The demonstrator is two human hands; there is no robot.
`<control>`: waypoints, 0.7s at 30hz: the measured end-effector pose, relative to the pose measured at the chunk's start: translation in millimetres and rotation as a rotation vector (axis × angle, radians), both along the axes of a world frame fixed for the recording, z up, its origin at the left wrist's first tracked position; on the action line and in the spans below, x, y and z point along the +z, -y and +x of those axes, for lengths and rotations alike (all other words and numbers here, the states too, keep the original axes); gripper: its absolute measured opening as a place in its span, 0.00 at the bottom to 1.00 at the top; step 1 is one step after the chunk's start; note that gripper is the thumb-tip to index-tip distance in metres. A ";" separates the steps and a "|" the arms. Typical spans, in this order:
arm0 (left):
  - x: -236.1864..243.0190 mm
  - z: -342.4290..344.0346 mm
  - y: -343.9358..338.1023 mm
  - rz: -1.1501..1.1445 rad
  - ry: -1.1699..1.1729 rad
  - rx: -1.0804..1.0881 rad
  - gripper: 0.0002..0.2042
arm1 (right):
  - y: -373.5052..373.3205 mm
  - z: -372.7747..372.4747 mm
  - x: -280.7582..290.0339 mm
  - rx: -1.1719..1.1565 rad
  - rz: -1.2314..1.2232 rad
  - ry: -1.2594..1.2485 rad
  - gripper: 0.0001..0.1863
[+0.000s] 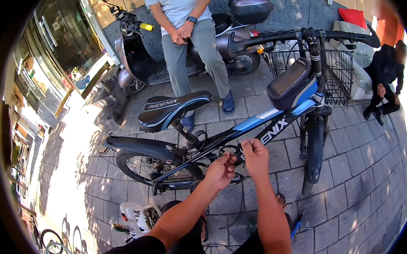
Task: The person sits on the ground and adjusts the rear derailleur and chain of a bicycle using a screwdriver and pliers. They manipulate the cable tension and inspect the gear mechanism while seated on the sidewalk.
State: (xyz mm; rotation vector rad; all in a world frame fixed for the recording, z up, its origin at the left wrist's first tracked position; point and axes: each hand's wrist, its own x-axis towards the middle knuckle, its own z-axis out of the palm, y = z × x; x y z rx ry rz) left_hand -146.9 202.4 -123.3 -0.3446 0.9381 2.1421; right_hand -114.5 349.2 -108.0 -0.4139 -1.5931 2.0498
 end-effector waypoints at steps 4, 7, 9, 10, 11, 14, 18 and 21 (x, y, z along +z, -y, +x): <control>12.3 12.5 -1.1 -0.037 -0.212 0.030 0.13 | -8.3 22.4 0.4 0.004 0.150 0.060 0.08; 29.7 16.6 -1.5 -0.026 -0.342 0.065 0.14 | -4.5 45.4 13.5 0.008 0.143 0.007 0.07; 31.0 21.0 -1.3 -0.017 -0.338 0.071 0.14 | -0.8 59.0 15.3 0.043 0.172 -0.017 0.07; 33.2 22.1 -1.3 0.000 -0.333 0.063 0.14 | 0.7 61.6 15.6 0.044 0.183 -0.026 0.07; 34.9 23.4 -0.9 0.017 -0.327 0.055 0.14 | 2.2 64.7 15.6 0.046 0.194 -0.034 0.06; 40.0 25.6 2.9 0.046 -0.358 0.034 0.15 | 5.3 68.4 20.2 0.058 0.199 -0.043 0.05; 43.0 27.0 2.0 -0.017 -0.446 0.005 0.15 | 0.4 74.3 25.6 0.102 0.197 -0.015 0.04; 44.3 28.9 1.4 -0.036 -0.498 -0.003 0.14 | -1.3 76.5 30.2 0.124 0.185 -0.022 0.04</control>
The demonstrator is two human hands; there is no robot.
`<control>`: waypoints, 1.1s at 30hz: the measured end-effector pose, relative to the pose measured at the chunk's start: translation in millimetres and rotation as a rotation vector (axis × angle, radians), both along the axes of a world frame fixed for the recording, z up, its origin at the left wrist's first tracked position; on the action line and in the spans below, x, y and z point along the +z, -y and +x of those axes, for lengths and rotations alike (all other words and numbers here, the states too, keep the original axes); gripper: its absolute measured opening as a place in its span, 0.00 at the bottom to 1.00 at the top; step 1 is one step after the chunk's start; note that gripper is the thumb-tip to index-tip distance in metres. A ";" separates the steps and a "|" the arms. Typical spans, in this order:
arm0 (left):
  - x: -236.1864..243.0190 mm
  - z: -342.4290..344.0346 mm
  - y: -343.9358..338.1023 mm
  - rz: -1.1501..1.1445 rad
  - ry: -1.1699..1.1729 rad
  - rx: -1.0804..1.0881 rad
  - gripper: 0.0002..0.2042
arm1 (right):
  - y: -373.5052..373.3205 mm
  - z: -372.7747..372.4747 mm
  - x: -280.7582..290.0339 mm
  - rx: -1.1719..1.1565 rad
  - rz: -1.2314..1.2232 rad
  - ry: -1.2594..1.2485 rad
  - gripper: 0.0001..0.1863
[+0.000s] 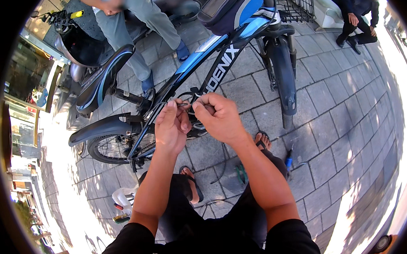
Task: The person sits on the ground and adjusts the rear derailleur and chain of a bicycle using a screwdriver and pliers. They manipulate the cable tension and inspect the gear mechanism while seated on the sidewalk.
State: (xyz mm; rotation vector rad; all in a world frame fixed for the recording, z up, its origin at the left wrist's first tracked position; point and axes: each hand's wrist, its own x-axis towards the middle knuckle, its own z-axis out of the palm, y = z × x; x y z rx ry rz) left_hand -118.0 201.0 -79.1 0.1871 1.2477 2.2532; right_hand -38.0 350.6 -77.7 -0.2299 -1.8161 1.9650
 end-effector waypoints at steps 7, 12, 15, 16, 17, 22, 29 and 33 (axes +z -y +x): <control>-3.1 1.9 -1.4 0.007 -0.017 -0.001 0.15 | -0.8 0.7 2.0 0.005 -0.054 0.035 0.06; -2.8 0.4 0.2 -0.049 -0.064 0.002 0.15 | -3.7 2.7 1.6 0.019 0.008 0.056 0.04; -0.2 -1.3 1.0 -0.153 -0.166 0.031 0.15 | -7.4 2.9 1.3 0.015 0.092 0.066 0.05; 0.0 -0.9 1.6 -0.197 -0.208 0.045 0.15 | -7.9 3.8 0.6 0.010 0.129 0.072 0.05; 0.1 -1.0 2.3 -0.219 -0.244 0.044 0.15 | -7.9 4.0 0.5 0.011 0.127 0.079 0.05; -1.1 -2.2 5.8 -0.294 -0.373 0.045 0.16 | -6.7 2.8 0.5 0.004 0.108 0.089 0.07; 7.7 -0.4 6.3 -0.307 -0.296 0.034 0.16 | -7.5 1.0 -9.2 0.049 0.070 0.122 0.05; 8.3 -6.0 11.5 -0.279 -0.239 0.038 0.14 | -5.7 0.4 -7.1 0.055 0.105 0.117 0.06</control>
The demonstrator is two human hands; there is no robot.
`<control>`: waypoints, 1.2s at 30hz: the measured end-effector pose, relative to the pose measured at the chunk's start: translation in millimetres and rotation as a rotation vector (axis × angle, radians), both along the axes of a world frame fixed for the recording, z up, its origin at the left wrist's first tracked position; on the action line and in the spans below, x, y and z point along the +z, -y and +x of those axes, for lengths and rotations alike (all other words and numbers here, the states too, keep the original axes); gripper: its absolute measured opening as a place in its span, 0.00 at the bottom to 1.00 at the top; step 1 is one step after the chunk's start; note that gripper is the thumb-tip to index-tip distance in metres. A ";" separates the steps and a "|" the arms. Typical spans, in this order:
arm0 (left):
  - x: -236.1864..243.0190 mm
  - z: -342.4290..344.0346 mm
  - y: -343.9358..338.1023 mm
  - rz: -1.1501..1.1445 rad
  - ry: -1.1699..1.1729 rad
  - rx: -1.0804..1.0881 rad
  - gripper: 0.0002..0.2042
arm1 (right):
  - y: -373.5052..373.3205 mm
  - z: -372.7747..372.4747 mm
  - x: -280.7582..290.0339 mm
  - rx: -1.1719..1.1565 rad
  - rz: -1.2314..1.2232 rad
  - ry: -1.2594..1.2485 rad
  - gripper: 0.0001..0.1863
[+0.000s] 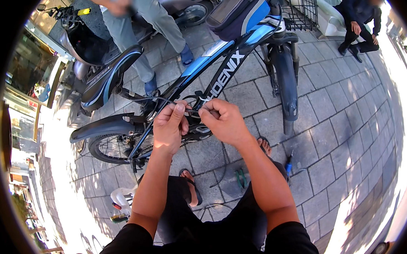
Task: The person sits on the ground and adjusts the rear derailleur and chain of a bicycle using a screwdriver and pliers. They manipulate the cable tension and inspect the gear mechanism while seated on the sidewalk.
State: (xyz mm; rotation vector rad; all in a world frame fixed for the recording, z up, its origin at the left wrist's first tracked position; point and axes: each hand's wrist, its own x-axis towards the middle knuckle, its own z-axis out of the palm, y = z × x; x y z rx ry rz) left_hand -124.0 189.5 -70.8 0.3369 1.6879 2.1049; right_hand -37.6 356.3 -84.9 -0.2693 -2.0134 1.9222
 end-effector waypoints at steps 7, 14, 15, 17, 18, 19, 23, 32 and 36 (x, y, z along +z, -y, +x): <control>6.6 10.5 -5.4 0.021 -0.114 0.130 0.11 | 10.1 -8.8 -12.4 -0.068 -0.156 0.012 0.08; 7.9 8.3 1.5 0.038 -0.134 0.119 0.11 | 13.4 -7.5 9.7 0.019 -0.590 0.205 0.07; 7.9 7.7 2.6 0.044 -0.124 0.111 0.11 | 14.0 -8.0 8.1 0.022 -0.610 0.209 0.07; 6.4 6.4 3.8 0.082 -0.087 0.084 0.11 | 14.7 -8.9 6.2 0.012 -0.627 0.210 0.07; 3.9 5.6 4.9 0.113 -0.058 0.068 0.11 | 16.3 -9.4 5.8 0.002 -0.625 0.207 0.07; 4.4 5.7 4.3 0.144 -0.029 0.049 0.11 | 17.3 -9.6 5.3 -0.010 -0.622 0.203 0.07; 8.6 4.1 2.7 0.118 0.161 0.102 0.11 | 23.5 -10.4 -0.4 -0.031 -0.507 0.112 0.07; 8.0 -8.4 16.1 -0.044 0.101 0.070 0.15 | 12.4 -7.7 -0.7 0.120 -0.467 0.241 0.10; 13.8 -14.6 24.1 -0.069 0.047 0.096 0.18 | 8.5 -4.3 -3.4 0.111 -0.416 0.189 0.10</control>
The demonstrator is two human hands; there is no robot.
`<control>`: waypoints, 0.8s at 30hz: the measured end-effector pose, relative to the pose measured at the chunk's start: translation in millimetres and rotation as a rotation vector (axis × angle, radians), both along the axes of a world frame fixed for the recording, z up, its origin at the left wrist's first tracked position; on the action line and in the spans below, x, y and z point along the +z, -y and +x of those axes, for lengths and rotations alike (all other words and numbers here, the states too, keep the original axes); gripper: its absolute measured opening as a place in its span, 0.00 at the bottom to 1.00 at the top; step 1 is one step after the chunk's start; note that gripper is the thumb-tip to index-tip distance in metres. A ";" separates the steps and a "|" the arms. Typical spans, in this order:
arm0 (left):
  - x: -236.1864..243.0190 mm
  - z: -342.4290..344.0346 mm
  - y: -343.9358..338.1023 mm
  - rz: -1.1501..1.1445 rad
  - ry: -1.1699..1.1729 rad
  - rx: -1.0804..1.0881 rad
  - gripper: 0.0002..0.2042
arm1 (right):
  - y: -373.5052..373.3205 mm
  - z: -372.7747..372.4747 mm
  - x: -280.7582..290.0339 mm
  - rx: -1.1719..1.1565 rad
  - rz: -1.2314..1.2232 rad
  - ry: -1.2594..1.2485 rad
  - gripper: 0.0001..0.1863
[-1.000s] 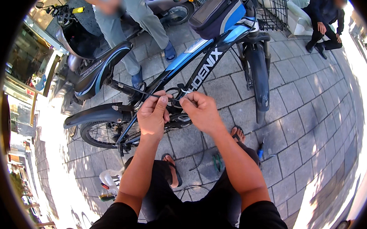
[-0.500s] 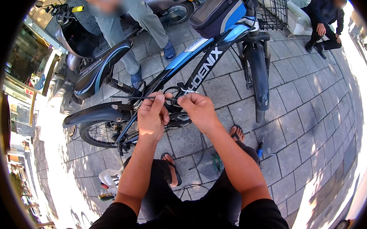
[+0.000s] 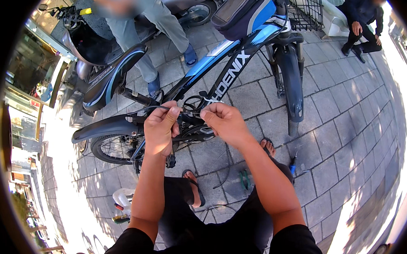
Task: The person sits on the ground and adjusts the rear derailleur and chain of a bicycle using a screwdriver and pliers. They manipulate the cable tension and inspect the gear mechanism while seated on the sidewalk.
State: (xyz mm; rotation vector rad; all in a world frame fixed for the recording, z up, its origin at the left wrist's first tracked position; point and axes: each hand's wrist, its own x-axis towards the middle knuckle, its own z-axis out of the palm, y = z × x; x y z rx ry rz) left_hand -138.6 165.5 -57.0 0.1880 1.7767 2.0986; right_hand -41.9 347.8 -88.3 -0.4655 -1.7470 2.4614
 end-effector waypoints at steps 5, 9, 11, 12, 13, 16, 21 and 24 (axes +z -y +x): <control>-2.3 5.8 -1.7 0.000 -0.010 0.027 0.17 | 1.7 0.8 -10.0 -0.050 0.170 -0.058 0.10; -1.5 8.9 -5.4 0.028 -0.011 0.083 0.15 | 3.5 -1.2 -2.3 -0.048 0.167 -0.007 0.10; -3.9 8.3 -4.2 0.063 -0.027 0.081 0.15 | 5.6 -2.0 -0.9 -0.048 0.141 0.007 0.10; -4.8 8.2 -3.5 0.080 -0.034 0.080 0.14 | 7.0 -2.1 -1.2 -0.050 0.128 0.006 0.10; -5.3 8.5 -3.5 0.108 -0.030 0.081 0.14 | 8.0 -2.4 -1.9 -0.051 0.117 0.005 0.10; -7.3 11.5 -5.0 0.193 -0.018 0.064 0.13 | 11.8 -3.6 -8.0 -0.057 0.139 -0.002 0.10; -10.4 18.9 -10.0 0.268 0.038 0.009 0.13 | 18.7 -8.0 -10.0 -0.087 0.076 -0.033 0.10; -5.9 11.5 -6.4 0.296 0.121 0.017 0.13 | 20.9 -8.5 -5.9 -0.093 0.060 -0.106 0.09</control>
